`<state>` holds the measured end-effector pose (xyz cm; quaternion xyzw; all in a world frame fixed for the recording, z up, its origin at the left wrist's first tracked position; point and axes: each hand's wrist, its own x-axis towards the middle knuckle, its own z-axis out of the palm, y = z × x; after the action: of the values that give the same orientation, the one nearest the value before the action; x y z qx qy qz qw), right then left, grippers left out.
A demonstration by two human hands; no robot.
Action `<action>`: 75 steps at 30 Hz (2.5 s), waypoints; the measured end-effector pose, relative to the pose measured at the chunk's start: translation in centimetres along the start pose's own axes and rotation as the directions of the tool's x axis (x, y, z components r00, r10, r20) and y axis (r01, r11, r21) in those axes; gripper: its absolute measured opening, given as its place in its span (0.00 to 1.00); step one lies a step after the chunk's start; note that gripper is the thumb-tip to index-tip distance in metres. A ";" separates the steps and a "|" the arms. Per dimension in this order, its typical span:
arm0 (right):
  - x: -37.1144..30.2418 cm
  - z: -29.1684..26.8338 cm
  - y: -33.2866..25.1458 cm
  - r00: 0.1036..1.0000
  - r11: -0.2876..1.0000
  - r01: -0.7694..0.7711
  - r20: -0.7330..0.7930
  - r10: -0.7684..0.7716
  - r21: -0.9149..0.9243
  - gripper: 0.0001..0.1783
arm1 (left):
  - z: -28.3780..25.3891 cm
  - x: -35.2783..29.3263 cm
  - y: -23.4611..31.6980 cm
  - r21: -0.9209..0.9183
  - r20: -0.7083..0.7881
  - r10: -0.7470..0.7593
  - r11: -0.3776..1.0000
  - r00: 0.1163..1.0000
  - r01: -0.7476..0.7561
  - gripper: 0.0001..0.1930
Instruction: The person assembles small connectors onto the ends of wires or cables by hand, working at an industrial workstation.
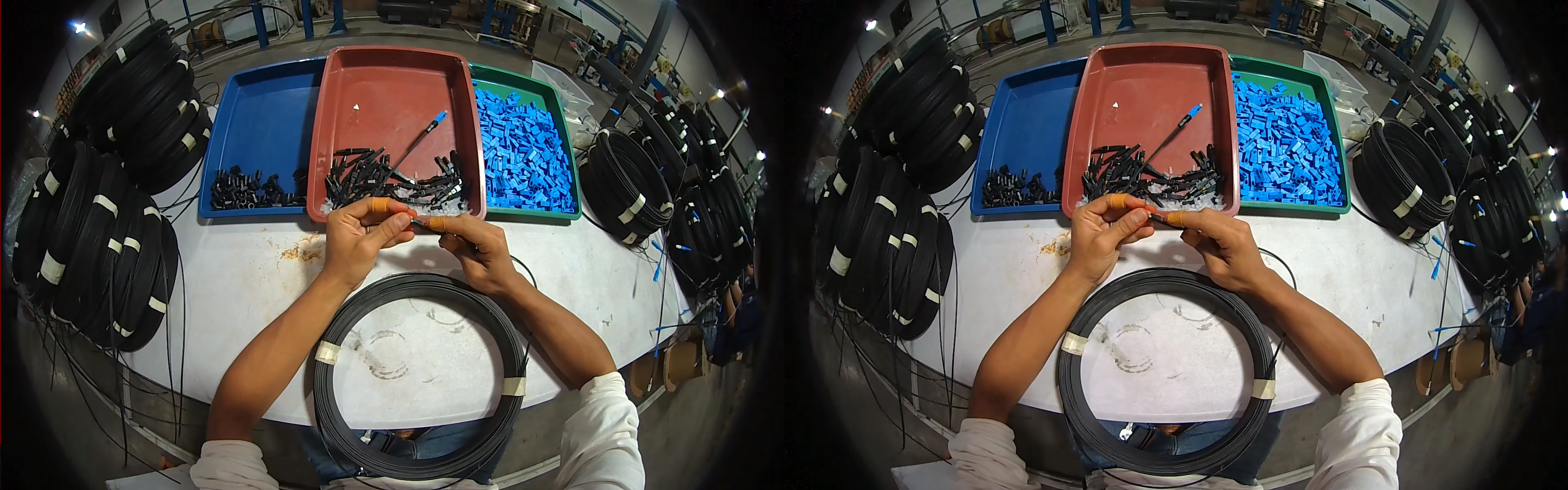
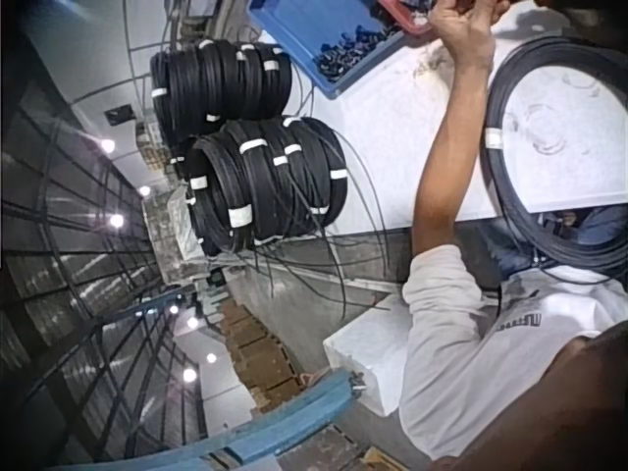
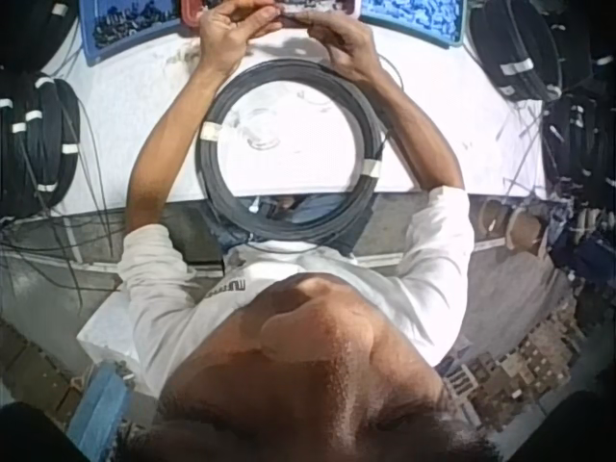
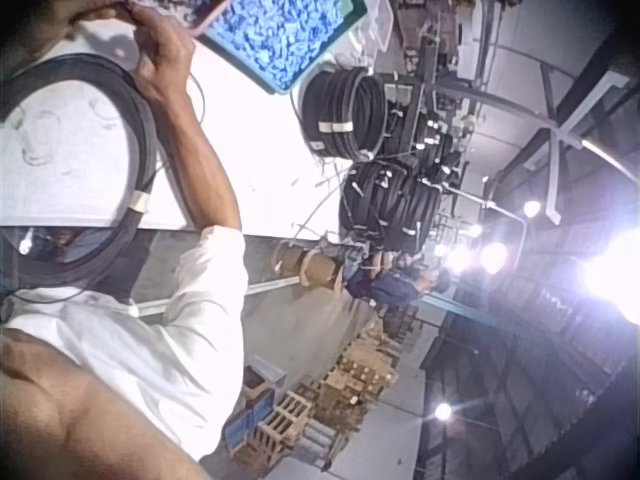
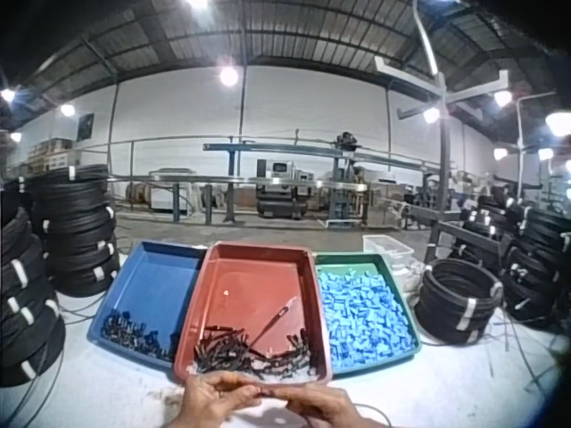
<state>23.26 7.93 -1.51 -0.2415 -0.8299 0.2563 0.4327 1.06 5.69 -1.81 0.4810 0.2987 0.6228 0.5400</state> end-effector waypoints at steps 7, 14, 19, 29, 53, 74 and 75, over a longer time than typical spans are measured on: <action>0.1 -0.1 0.0 1.000 1.000 -0.018 0.013 0.018 0.015 0.27 | 0.0 0.1 -0.1 -0.065 0.022 -0.017 0.998 1.000 0.019 0.07; -0.1 0.1 0.4 1.000 1.000 -0.014 0.004 0.014 0.028 0.27 | 0.1 0.1 -0.3 -0.006 0.011 0.003 1.000 1.000 -0.003 0.08; 0.1 -0.2 -0.2 1.000 1.000 -0.029 0.004 0.029 -0.004 0.25 | 0.3 -0.2 -0.4 0.067 0.004 0.077 0.995 0.997 -0.077 0.06; 0.5 0.0 -0.6 0.981 0.975 0.136 -0.115 -0.157 -0.174 0.17 | 0.4 -0.2 -0.6 0.143 -0.036 0.165 0.977 0.986 -0.158 0.06; 0.4 -0.7 0.1 0.980 0.896 0.158 -0.047 -0.194 -0.416 0.13 | 0.8 -0.3 -0.4 0.245 -0.087 0.111 0.966 0.990 -0.087 0.09; -0.5 -0.7 1.4 0.984 0.989 -0.145 0.102 0.146 -0.021 0.12 | 3.1 1.9 5.0 0.900 0.134 0.278 0.369 0.951 -0.234 0.12; -0.4 -0.7 1.6 0.984 0.994 -0.091 0.145 0.100 -0.063 0.10 | 3.8 3.0 5.2 0.897 0.148 0.278 0.367 0.949 -0.247 0.12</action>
<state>24.36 9.03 -2.46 -0.2735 -0.8541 0.2703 0.3502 2.75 6.78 5.00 0.7275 0.5145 0.4462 0.0838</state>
